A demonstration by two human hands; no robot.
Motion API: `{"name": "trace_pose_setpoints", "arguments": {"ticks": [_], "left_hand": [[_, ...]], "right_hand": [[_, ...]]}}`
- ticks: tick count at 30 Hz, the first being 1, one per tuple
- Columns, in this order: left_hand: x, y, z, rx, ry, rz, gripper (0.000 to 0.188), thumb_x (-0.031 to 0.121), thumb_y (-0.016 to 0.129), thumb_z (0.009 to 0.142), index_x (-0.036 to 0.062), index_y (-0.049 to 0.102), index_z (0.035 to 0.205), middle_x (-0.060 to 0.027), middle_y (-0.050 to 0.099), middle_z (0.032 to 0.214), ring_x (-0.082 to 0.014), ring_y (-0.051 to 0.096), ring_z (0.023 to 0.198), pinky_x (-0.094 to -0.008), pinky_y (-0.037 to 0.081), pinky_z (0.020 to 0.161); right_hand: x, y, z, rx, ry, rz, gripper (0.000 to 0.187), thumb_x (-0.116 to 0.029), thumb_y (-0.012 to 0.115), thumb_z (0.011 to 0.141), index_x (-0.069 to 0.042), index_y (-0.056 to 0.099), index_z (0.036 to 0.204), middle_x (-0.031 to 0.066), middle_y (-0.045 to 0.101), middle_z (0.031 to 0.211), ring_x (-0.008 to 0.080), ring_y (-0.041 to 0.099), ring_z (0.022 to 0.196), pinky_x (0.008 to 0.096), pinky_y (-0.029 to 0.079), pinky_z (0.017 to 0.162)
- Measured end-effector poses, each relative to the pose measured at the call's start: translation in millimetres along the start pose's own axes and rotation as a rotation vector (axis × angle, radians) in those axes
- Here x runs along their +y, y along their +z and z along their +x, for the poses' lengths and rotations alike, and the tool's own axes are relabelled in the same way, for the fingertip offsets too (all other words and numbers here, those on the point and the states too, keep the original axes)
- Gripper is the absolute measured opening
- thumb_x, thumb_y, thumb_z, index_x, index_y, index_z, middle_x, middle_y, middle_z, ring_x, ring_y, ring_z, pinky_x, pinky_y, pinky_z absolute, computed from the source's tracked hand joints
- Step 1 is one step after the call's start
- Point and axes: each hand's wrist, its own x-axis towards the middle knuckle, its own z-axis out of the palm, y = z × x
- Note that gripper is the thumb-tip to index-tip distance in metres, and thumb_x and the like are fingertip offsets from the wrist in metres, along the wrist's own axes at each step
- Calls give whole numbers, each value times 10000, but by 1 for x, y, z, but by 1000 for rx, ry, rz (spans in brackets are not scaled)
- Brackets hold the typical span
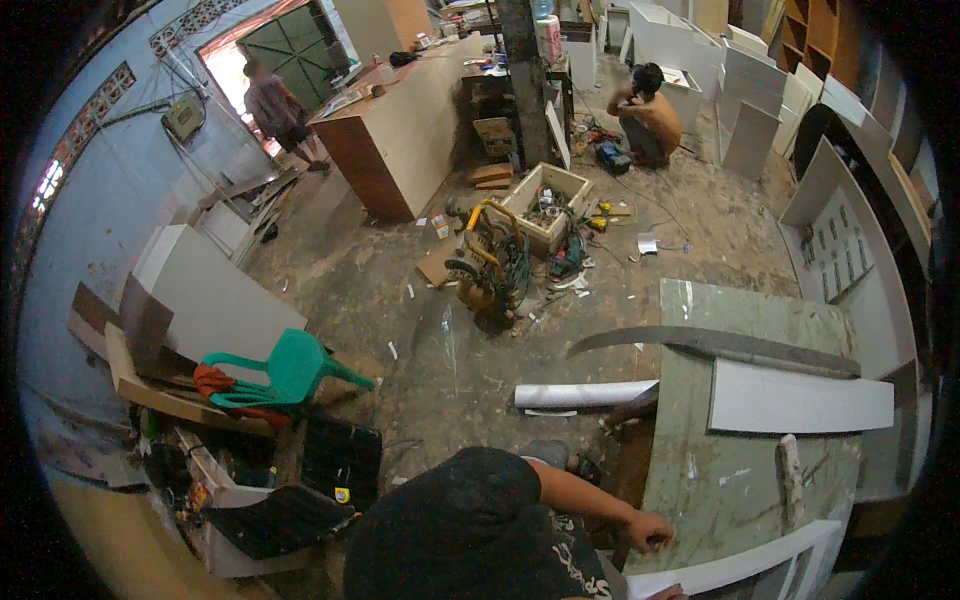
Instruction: The person applies a white laminate sheet to a wooden frame, smoothing it down with a cloth and then trimming the edges with a small blade.
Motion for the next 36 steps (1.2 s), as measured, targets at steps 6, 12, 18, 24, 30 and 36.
{"name": "trace_pose_setpoints", "arguments": {"ticks": [6, 12, 18, 24, 30, 36], "left_hand": [[7, -2, -5, -56, -116, -90, 522, 157, 859, 659, 39, 564, 1073, -55, 623, 830, -177, 605, 736, -350, 494, 665], [1, -3, 0, -52, -85, -72, 519, 126, 844, 647, 39, 562, 1074, -49, 612, 816, -169, 600, 745, -344, 492, 671], [5, -4, 8, -39, -81, -37, 546, 127, 831, 656, 37, 545, 1112, -37, 605, 800, -158, 594, 740, -339, 490, 672], [17, 0, 1, -30, -138, -111, 556, 128, 817, 668, 47, 536, 1140, -27, 600, 797, -150, 590, 745, -332, 486, 681], [20, -10, -17, -32, -147, -62, 556, 67, 781, 678, 48, 535, 1176, -31, 598, 829, -157, 590, 771, -333, 489, 699], [43, -28, 25, -165, -289, -336, 480, 147, 726, 848, 37, 514, 1264, -105, 661, 1028, -199, 632, 932, -365, 520, 818]], "right_hand": [[-5, 5, -5, -2, -10, 17, 340, -318, 688, 825, -200, 516, 556, 8, 391, 545, 207, 289, 468, 379, 266, 465], [-10, 8, 1, 17, -17, 29, 274, -295, 664, 814, -191, 549, 588, 22, 436, 573, 232, 345, 495, 398, 301, 477], [-15, 14, 11, 38, -23, 33, 212, -271, 640, 804, -183, 583, 620, 36, 481, 602, 257, 400, 522, 417, 337, 488], [-36, -8, 24, -112, -59, 231, 161, -241, 638, 792, -161, 609, 656, 59, 523, 634, 284, 457, 558, 440, 369, 505], [-72, -32, 26, -304, -77, 418, 114, -207, 647, 780, -133, 632, 694, 86, 563, 668, 312, 515, 599, 464, 399, 525], [-54, -62, 56, -404, 142, 439, 77, -174, 657, 767, -105, 656, 733, 113, 604, 702, 339, 573, 639, 488, 429, 544]]}}
